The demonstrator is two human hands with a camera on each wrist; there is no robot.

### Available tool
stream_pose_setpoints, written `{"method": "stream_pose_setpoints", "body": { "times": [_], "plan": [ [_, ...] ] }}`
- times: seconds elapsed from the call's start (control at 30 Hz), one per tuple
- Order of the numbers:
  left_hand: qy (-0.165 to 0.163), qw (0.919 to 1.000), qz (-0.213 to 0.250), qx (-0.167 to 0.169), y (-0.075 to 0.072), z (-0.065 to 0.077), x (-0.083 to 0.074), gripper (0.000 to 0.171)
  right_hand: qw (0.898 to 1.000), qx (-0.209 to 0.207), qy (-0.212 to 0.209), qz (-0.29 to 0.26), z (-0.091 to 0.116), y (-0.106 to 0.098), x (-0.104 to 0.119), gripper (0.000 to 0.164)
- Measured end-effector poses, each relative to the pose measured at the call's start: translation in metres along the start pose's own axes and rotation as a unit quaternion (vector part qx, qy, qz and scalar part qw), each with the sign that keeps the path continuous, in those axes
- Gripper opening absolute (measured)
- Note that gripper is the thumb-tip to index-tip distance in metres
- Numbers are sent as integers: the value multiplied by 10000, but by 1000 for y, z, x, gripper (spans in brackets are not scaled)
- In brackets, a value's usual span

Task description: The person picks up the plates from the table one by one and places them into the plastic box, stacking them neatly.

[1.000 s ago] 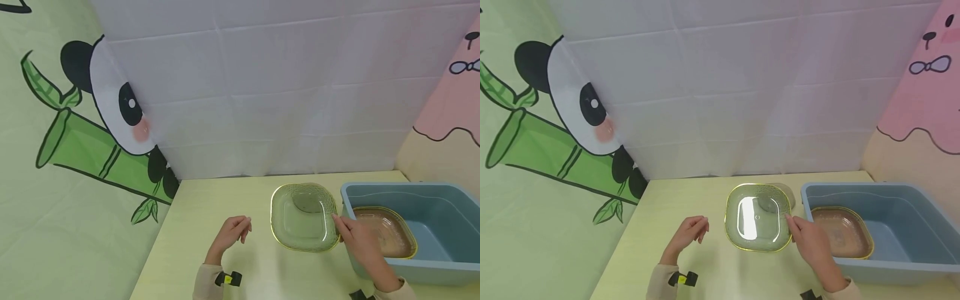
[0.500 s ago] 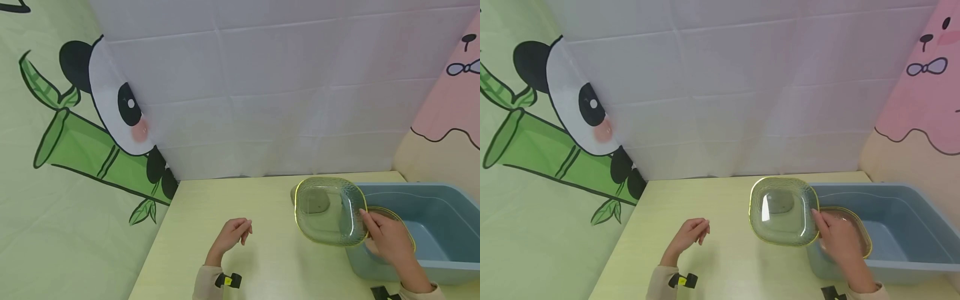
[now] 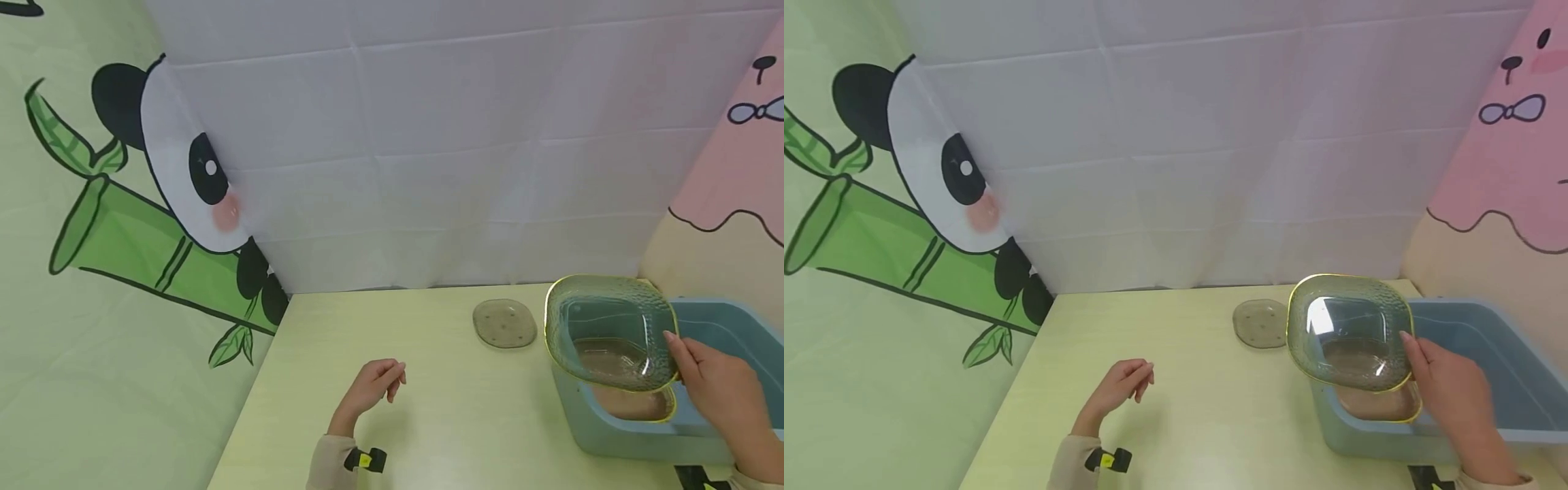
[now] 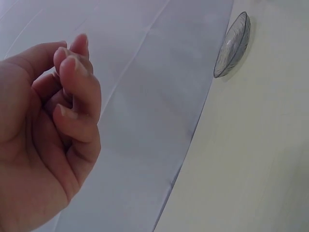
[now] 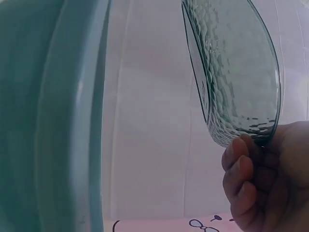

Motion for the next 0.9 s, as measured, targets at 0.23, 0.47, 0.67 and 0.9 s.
{"method": "stream_pose_setpoints", "body": {
  "times": [0.23, 0.47, 0.67, 0.9],
  "plan": [
    [69, 10000, -41, 8, -1, -1, -1, 30, 9984, 444, 216, 288, -14, -5, -22, 53],
    [76, 10000, -47, -6, -2, 0, -1, 30, 9990, 315, 298, -146, -29, -12, -37, 60],
    [20, 9999, -105, -46, -4, 2, 0, 30, 9988, 246, 348, -226, -38, 0, -73, 58],
    [-63, 9996, -203, -186, -4, -3, 29, 33, 9997, 185, -102, 156, -45, 7, -86, 57]
  ]
}}
Point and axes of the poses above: each hand's wrist, its own z-axis away from the middle knuckle, its own y-axis out of the palm, x = y × z, the point moved 8 cm from there along -z, towards the middle knuckle, and after that the axes turned 2 degrees about y, right-handed, at the moved point
